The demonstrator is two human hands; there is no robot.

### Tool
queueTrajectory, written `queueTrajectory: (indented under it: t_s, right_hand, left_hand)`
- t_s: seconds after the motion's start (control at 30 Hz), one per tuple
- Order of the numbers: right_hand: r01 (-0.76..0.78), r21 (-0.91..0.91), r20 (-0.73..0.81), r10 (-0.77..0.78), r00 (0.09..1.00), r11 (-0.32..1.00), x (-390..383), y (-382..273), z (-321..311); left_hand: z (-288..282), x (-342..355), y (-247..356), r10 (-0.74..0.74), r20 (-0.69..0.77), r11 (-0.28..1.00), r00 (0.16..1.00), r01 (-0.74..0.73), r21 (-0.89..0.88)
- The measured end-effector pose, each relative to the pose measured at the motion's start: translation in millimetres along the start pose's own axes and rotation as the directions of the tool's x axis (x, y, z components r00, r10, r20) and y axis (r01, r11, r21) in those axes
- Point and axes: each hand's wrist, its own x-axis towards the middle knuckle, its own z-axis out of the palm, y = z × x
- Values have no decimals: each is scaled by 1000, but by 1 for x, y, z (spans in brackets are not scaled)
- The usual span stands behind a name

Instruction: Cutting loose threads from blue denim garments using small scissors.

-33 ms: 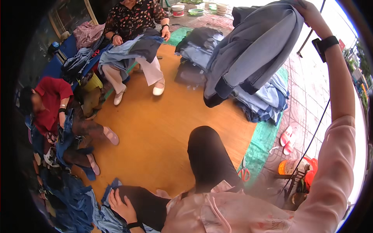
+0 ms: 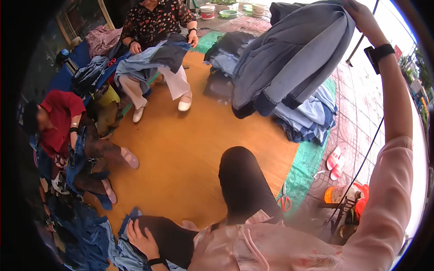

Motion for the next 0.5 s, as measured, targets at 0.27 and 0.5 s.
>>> queueTrajectory:
  t_s: [0.27,0.5]
  right_hand:
    - [173,32,81,-175,981,984,-100,105,153]
    - [-271,-230,493,352,795,935,-330,172,337]
  left_hand:
    - [-11,-3,6,11,5,999,1000,-11,50]
    - [-13,-6,7,-79,63,994,995,74,76]
